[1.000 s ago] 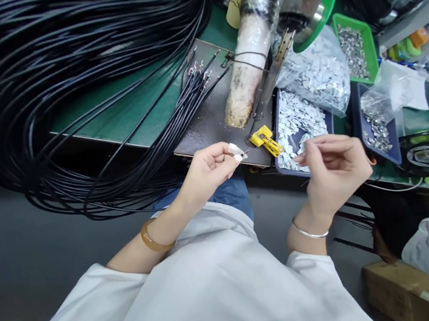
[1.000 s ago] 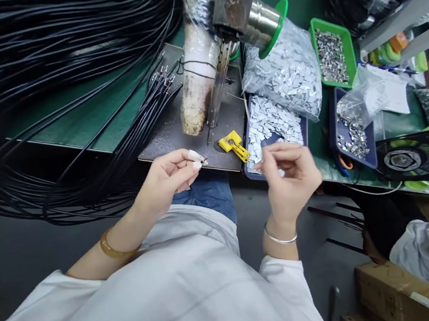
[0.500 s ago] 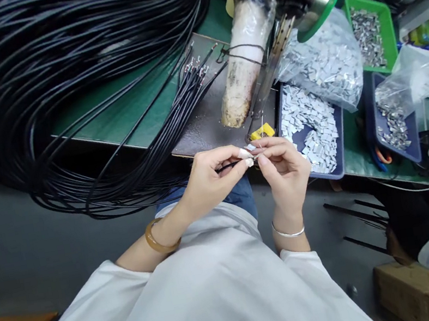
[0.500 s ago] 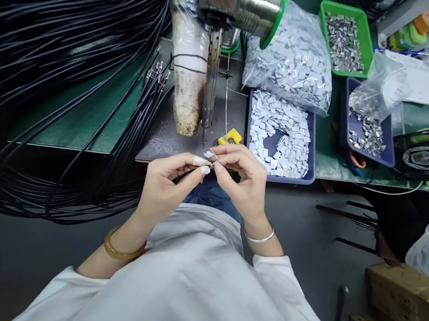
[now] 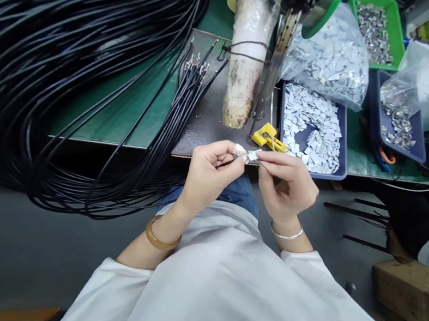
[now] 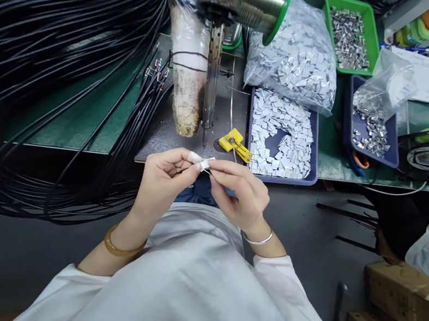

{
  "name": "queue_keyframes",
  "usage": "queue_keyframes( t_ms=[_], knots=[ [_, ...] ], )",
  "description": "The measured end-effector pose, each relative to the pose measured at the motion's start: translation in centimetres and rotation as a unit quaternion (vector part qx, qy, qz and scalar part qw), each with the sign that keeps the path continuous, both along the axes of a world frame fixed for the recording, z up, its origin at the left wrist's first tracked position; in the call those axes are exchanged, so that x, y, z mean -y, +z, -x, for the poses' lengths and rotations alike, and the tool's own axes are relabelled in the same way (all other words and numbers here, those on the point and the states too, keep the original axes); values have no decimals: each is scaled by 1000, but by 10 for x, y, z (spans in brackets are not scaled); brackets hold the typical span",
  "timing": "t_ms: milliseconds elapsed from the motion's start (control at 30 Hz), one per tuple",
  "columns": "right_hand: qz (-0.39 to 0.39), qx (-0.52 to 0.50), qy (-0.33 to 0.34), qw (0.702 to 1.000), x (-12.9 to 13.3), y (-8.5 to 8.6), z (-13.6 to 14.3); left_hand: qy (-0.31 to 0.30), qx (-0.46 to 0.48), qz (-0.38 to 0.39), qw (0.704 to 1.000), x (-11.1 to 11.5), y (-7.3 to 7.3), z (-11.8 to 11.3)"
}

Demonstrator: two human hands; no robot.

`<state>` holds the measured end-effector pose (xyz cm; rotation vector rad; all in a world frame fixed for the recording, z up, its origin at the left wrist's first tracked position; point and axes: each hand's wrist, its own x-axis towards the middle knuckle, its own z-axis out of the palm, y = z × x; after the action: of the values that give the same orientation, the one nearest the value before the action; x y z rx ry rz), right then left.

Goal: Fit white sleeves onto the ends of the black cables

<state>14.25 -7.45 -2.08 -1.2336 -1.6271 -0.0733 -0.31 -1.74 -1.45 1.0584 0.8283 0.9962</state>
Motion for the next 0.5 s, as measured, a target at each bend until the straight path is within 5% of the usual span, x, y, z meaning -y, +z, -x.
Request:
queue_keyframes(
  t_ms=[233, 500],
  knots=[
    [66, -115, 8, 991, -7, -7, -4, 5, 0, -16, 1000, -4, 4, 1],
    [8, 16, 11, 1000, -8, -9, -8, 24, -18, -21, 999, -6, 0, -1]
  ],
)
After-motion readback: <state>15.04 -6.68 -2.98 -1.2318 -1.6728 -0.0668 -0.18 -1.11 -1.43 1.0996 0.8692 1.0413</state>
